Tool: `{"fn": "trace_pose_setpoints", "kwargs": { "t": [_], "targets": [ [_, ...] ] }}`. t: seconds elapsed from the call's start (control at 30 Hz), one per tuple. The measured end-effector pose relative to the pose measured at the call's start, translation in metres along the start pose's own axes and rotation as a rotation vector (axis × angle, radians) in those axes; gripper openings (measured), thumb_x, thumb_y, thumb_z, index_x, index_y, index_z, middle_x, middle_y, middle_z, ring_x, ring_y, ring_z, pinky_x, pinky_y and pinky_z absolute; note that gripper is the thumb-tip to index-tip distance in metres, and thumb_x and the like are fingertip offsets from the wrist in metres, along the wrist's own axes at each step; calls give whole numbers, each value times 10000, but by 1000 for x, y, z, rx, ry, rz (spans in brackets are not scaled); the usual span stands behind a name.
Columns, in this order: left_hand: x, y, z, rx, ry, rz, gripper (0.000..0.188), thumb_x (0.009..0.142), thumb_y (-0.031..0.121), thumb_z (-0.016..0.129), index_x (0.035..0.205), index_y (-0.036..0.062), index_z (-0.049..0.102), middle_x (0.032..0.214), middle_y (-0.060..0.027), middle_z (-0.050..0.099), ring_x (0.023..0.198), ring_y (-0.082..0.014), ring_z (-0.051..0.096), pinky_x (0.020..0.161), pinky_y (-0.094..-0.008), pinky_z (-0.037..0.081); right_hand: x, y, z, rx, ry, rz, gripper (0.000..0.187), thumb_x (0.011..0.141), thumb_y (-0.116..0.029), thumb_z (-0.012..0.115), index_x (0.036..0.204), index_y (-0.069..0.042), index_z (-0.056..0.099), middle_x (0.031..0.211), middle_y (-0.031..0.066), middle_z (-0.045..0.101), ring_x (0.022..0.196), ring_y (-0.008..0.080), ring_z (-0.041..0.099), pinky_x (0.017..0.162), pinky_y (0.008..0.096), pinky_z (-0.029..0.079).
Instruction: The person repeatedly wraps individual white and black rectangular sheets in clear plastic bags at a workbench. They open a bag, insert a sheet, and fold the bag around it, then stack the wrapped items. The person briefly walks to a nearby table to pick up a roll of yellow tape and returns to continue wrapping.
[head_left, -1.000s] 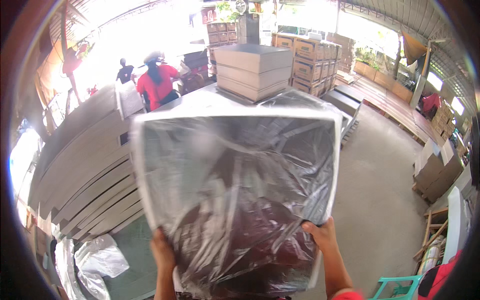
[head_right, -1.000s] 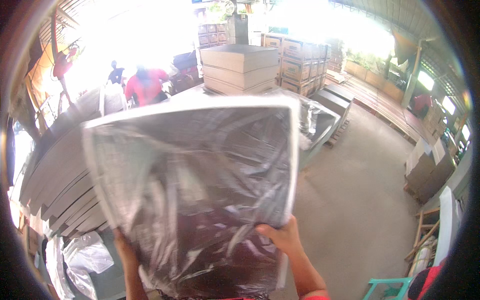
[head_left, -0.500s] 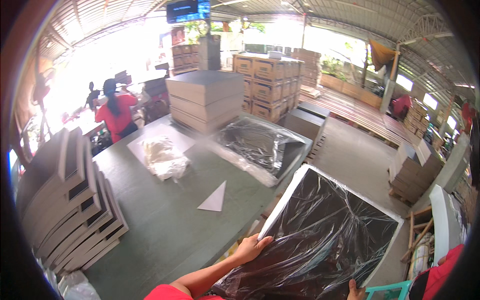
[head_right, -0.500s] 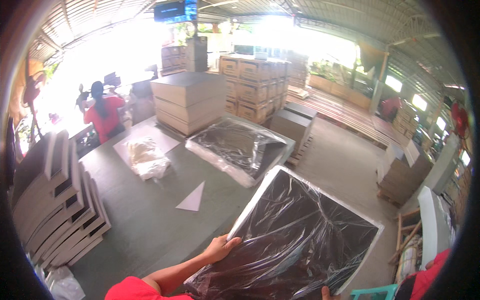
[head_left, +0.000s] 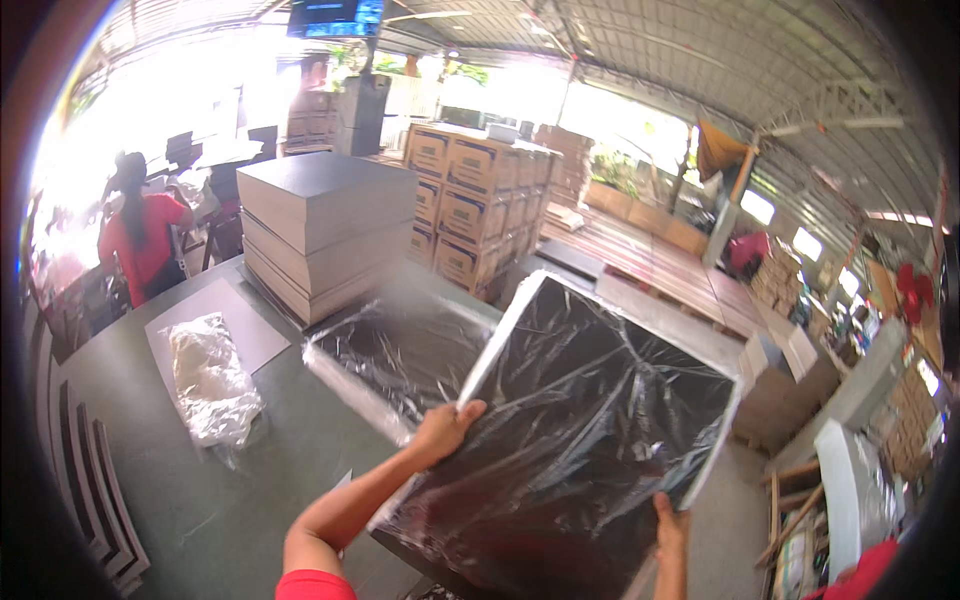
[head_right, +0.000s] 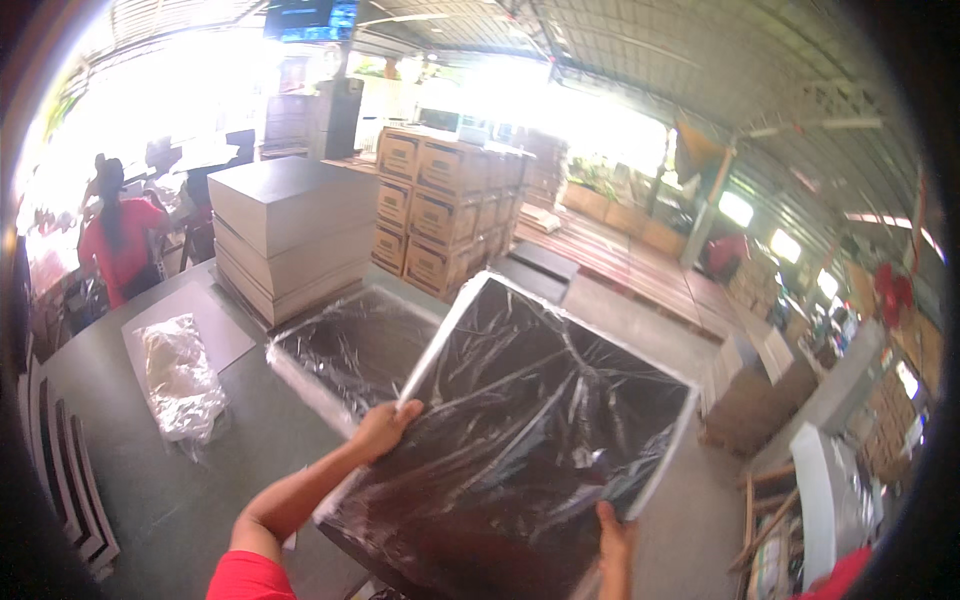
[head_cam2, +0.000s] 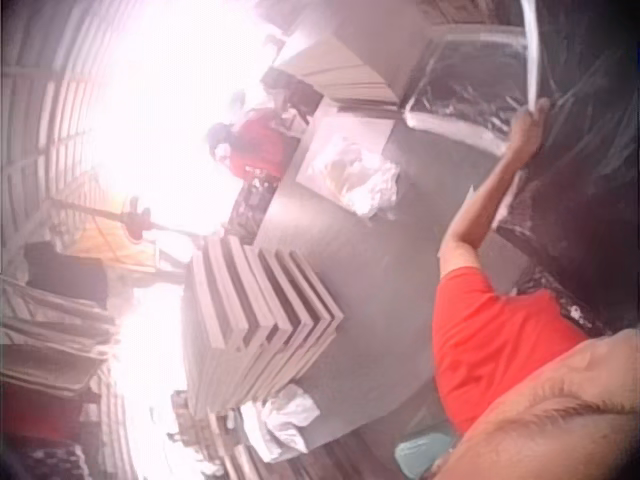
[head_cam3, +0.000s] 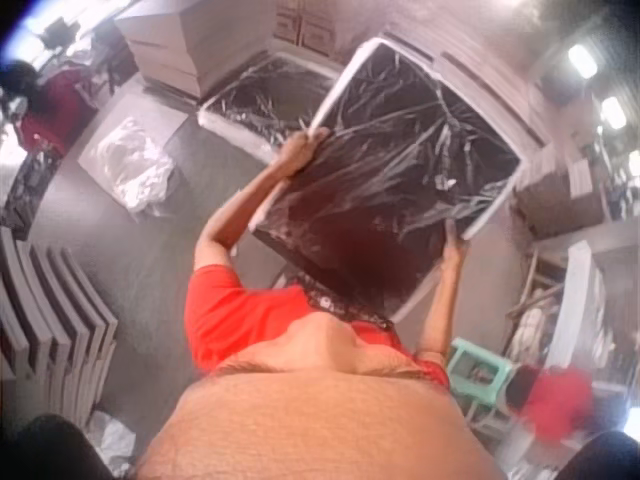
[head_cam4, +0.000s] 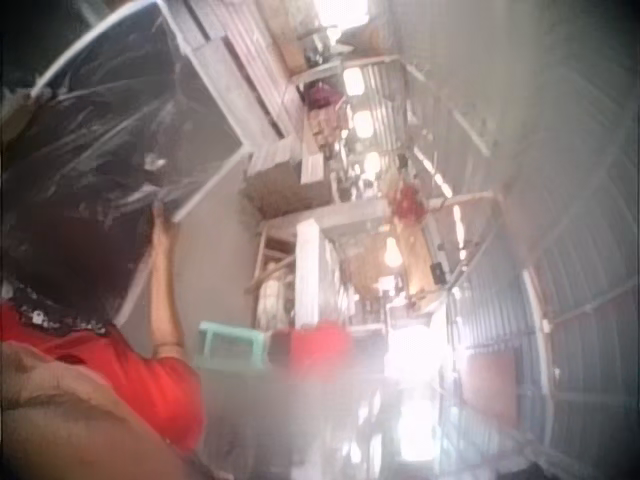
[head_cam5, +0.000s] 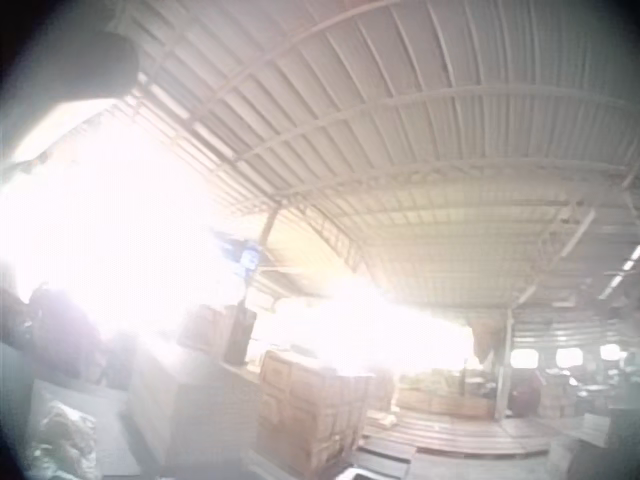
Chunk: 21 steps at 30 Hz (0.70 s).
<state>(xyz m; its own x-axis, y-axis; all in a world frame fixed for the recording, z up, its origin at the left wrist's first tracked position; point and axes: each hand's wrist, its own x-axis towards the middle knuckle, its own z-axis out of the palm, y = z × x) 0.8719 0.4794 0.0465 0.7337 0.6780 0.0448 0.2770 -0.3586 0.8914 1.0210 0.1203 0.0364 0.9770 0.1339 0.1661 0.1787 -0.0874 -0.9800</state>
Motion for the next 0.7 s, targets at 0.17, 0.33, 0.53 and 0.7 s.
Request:
{"fn": "trace_pose_setpoints", "kwargs": {
  "t": [0.17, 0.33, 0.53, 0.7],
  "targets": [
    [165, -13, -99, 265, 63, -207, 806, 786, 655, 337, 988, -94, 555, 944, -296, 561, 954, -372, 548, 798, -408, 407, 105, -5, 175, 210, -355, 300, 706, 688, -368, 713, 1180, 45, 419, 1124, 124, 504, 1010, 222, 473, 894, 306, 337],
    [283, -65, -177, 532, 137, -174, 828, 749, 677, 361, 878, -108, 591, 927, -302, 560, 913, -419, 546, 802, -416, 416, 129, -1, 300, 205, -596, 518, 571, 723, -295, 697, 1114, 52, 468, 1009, 100, 560, 880, 186, 525, 754, 300, 411],
    [335, -154, -190, 636, 77, -249, 823, 742, 685, 369, 824, -99, 605, 871, -312, 559, 895, -408, 551, 788, -420, 422, 144, 29, 363, 240, -802, 720, 478, 746, -243, 680, 1074, 48, 490, 977, 90, 569, 841, 164, 544, 709, 295, 444],
    [327, -177, -169, 567, 72, -361, 803, 764, 668, 345, 827, -89, 607, 883, -305, 559, 897, -398, 550, 769, -426, 430, 134, 57, 362, 208, -776, 608, 606, 702, -325, 714, 1093, 59, 455, 1016, 117, 547, 924, 184, 513, 794, 297, 411]
  ]
}}
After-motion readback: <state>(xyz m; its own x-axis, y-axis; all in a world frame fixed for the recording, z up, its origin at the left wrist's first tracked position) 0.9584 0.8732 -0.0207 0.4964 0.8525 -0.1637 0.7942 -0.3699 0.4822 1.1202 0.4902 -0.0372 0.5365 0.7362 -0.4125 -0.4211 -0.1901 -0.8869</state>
